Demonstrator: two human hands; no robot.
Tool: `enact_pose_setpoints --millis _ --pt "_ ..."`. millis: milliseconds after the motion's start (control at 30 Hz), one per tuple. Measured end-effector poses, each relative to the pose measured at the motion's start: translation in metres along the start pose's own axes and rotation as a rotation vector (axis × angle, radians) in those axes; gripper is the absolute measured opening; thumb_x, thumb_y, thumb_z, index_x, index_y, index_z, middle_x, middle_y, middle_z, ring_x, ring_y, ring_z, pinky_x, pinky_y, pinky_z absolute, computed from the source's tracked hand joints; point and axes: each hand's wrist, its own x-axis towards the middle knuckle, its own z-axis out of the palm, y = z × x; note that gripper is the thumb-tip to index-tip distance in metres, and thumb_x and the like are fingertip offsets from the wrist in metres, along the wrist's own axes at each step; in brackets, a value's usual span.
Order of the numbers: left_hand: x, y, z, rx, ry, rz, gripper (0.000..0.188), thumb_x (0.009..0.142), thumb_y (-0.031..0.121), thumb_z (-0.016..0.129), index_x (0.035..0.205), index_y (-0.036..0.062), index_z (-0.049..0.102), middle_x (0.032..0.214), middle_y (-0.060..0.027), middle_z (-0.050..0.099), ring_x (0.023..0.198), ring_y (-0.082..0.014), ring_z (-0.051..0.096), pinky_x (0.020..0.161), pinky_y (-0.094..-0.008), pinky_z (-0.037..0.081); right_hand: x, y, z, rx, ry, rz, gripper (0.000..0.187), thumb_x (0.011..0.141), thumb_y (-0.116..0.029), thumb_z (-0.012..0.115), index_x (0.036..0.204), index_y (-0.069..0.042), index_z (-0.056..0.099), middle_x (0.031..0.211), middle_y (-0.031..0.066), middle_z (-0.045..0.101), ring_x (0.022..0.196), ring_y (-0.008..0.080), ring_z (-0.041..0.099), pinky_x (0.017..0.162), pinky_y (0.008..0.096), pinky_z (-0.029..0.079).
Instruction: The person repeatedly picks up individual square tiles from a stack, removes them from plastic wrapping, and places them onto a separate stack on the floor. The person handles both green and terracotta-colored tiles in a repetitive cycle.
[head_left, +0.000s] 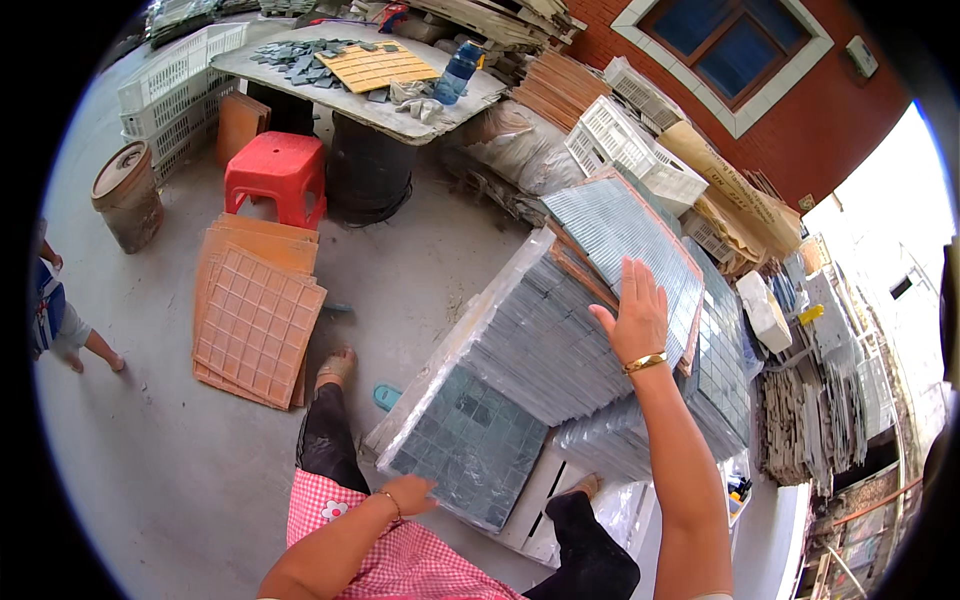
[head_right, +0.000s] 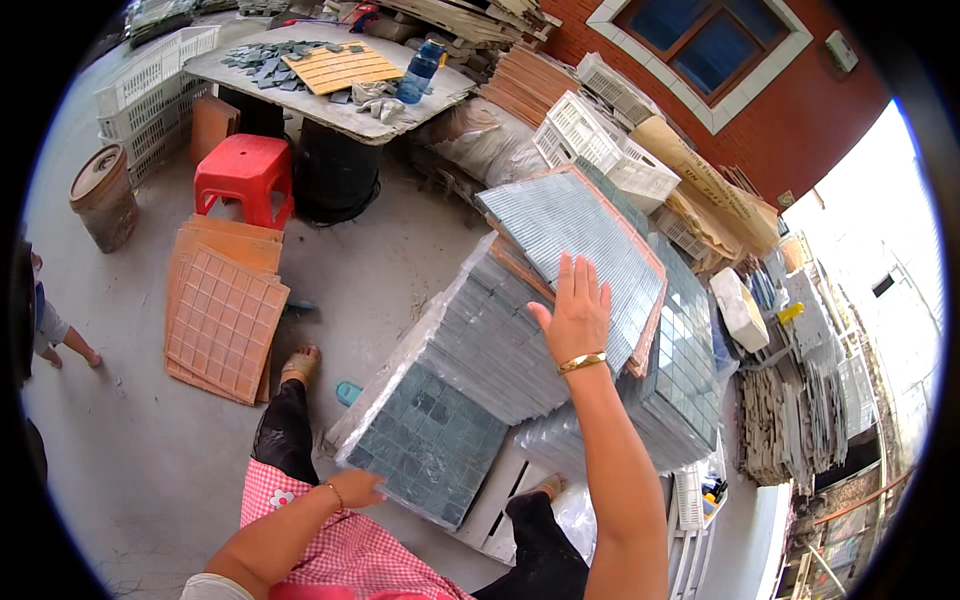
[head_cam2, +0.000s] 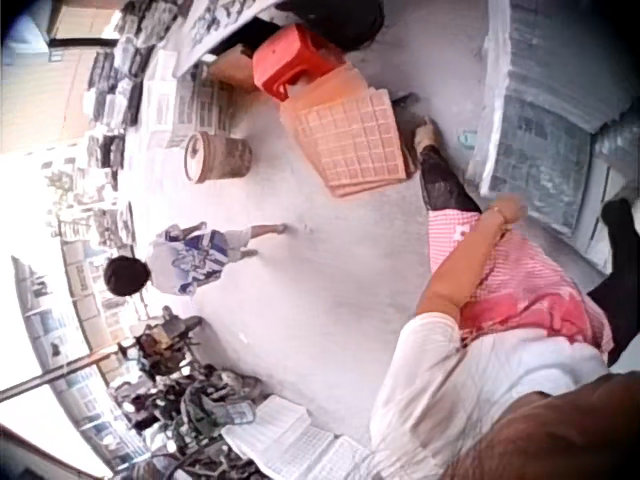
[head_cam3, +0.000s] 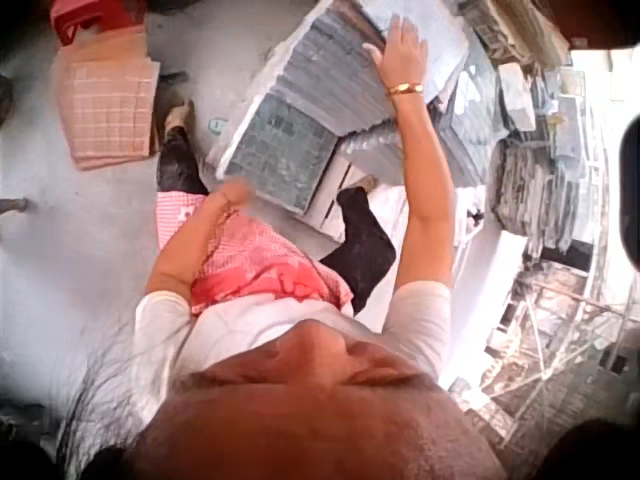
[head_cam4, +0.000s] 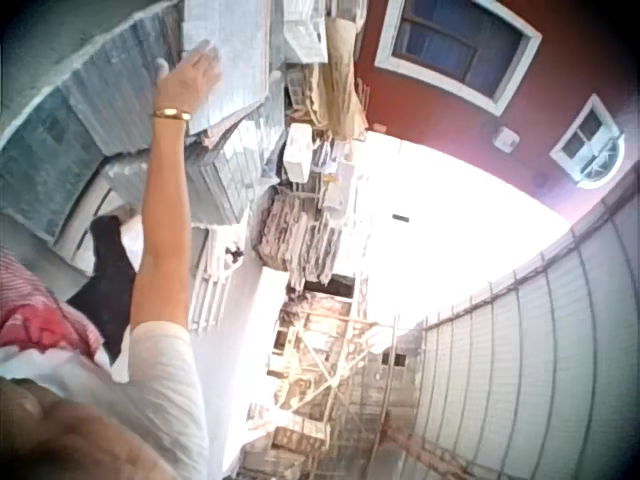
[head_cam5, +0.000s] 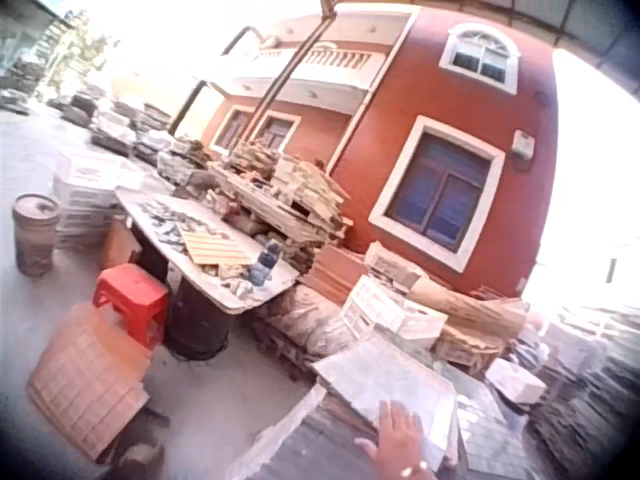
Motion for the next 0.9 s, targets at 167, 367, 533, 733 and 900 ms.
enact_pose_setpoints --millis 167,367,533,733,900 --pt "0.027 -0.013 0.002 -0.122 0.252 0.003 0.041 0.075 0.035 0.048 0.099 0.0032 0.052 0.096 -0.0179 0.055 0.091 -0.0328 0.052 0.077 -0.0401 0.041 0.027 0.008 0.021 -0.037 -0.205 0.131 0.031 0.073 -0.016 0.054 0.100 -0.002 0.047 0.086 0.0197 0.055 0.080 0.0335 0.053 0.067 0.0399 0.043" --pt "0.035 -0.026 0.000 -0.227 0.307 -0.055 0.044 0.075 0.036 0.049 0.103 0.0033 0.052 0.097 -0.0176 0.055 0.092 -0.0321 0.052 0.079 -0.0388 0.040 0.060 0.048 -0.037 -0.064 -0.075 0.145 0.016 0.076 -0.015 0.052 0.083 -0.002 0.053 0.067 0.0216 0.055 0.066 0.0386 0.053 0.058 0.0444 0.040" --pt "0.027 -0.017 -0.018 -0.300 0.345 -0.066 0.045 0.075 0.035 0.051 0.107 0.0036 0.050 0.098 -0.0168 0.055 0.092 -0.0315 0.052 0.080 -0.0356 0.040 0.075 0.074 -0.160 0.007 0.017 0.034 0.021 0.075 -0.018 0.053 0.085 0.001 0.054 0.065 0.0228 0.052 0.062 0.0387 0.051 0.056 0.0427 0.038" --pt "-0.018 0.056 -0.030 -1.094 0.427 0.427 0.077 0.066 0.037 0.065 0.125 0.0049 0.027 0.126 -0.0162 0.033 0.113 -0.0241 0.036 0.092 -0.0330 0.031 0.056 0.033 -0.280 0.563 -0.197 0.123 0.024 0.078 -0.015 0.049 0.091 0.005 0.053 0.075 0.0065 0.058 0.067 0.0124 0.051 0.064 0.0250 0.040" --pt "-0.094 0.146 0.004 -1.858 0.053 1.013 0.071 0.070 0.034 0.064 0.122 0.0054 0.025 0.121 -0.0098 0.036 0.111 -0.0215 0.037 0.093 -0.0366 0.028 -0.007 0.018 -0.256 0.783 -0.555 0.290 0.026 0.077 -0.019 0.052 0.087 0.005 0.054 0.073 0.0026 0.056 0.067 0.0071 0.047 0.062 0.0220 0.038"
